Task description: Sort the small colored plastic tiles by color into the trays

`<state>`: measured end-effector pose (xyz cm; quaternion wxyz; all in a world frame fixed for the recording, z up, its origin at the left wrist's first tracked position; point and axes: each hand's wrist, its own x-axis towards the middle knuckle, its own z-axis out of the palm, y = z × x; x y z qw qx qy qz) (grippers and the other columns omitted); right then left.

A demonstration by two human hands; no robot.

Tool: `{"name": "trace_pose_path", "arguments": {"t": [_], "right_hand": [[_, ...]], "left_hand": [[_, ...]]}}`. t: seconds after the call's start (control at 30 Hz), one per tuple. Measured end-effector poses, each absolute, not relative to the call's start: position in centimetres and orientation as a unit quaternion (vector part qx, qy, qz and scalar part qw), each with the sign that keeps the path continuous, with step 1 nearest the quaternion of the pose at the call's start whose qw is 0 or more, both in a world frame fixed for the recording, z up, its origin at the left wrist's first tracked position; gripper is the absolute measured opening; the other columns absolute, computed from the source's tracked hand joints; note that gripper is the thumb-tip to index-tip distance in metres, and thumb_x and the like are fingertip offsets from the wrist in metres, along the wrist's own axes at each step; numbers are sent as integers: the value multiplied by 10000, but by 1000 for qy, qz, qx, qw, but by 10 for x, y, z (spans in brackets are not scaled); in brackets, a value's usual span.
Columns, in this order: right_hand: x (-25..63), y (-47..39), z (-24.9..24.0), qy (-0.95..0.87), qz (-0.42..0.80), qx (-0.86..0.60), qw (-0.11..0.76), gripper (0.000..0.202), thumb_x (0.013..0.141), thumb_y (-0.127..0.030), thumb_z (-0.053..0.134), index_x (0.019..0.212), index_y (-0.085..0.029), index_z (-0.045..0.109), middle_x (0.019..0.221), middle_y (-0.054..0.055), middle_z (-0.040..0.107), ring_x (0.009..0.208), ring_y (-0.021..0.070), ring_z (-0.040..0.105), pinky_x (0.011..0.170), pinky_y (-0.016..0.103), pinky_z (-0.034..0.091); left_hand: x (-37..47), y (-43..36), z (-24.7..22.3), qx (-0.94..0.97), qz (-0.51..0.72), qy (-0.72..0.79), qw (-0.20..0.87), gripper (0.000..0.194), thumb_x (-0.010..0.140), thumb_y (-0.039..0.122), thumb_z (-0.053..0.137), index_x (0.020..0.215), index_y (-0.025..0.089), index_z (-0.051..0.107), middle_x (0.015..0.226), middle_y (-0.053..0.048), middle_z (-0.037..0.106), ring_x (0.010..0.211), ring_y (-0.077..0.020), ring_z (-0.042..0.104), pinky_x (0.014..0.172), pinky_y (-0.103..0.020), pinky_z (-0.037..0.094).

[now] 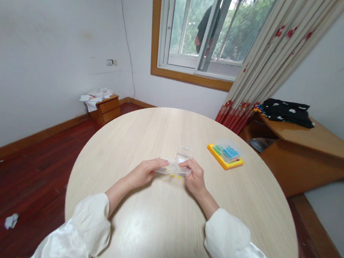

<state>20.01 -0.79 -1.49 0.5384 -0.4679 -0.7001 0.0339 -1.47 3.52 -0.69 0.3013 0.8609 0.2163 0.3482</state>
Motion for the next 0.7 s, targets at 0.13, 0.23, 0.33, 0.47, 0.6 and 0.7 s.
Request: {"name": "trace_pose_path", "arguments": {"t": [0.13,0.23,0.33,0.47,0.6,0.7], "right_hand": [[195,-11,-9,-694,-10,-441,569,210,838,-128,424,792,-211,611,796,46,658,800,192,589,721,355,476],[190,-12,-7,-685,-22,-436,583,218,862,-137,413,934,-210,605,929,69,646,921,196,588,814,384,487],[186,-12,-10,-664,-2,-457,592,229,873,-174,438,1060,-210,565,1012,83,619,983,194,583,840,377,505],[186,-8,-15,-611,48,-490,620,338,866,-239,496,1203,-211,472,1129,104,566,1041,196,563,855,370,515],[200,-2,-15,-572,24,-526,629,391,836,-247,528,1217,-199,454,1154,116,537,1069,213,524,865,401,487],[220,3,-15,-552,-38,-567,611,228,811,-210,501,1031,-182,555,992,93,576,937,215,534,769,381,476]], "left_hand": [[-16,36,-5,846,378,236,294,500,760,16,465,1207,215,569,1244,-71,595,1186,-186,525,1061,-409,364],[-16,36,-5,820,399,289,290,495,786,77,497,1264,200,513,1291,-88,556,1206,-192,506,1061,-394,361],[-11,34,-6,755,434,333,361,575,783,163,586,1335,187,424,1280,-121,558,1189,-216,522,1030,-410,391],[-5,34,-2,599,474,335,552,824,717,164,690,1418,174,258,1145,-152,636,1082,-224,600,962,-410,457],[-8,42,2,430,510,386,637,855,714,148,722,1413,159,231,1015,-124,683,935,-177,660,909,-361,502],[-15,51,3,352,534,433,635,797,732,139,719,1382,141,259,914,-93,688,847,-147,670,856,-307,534]]}}
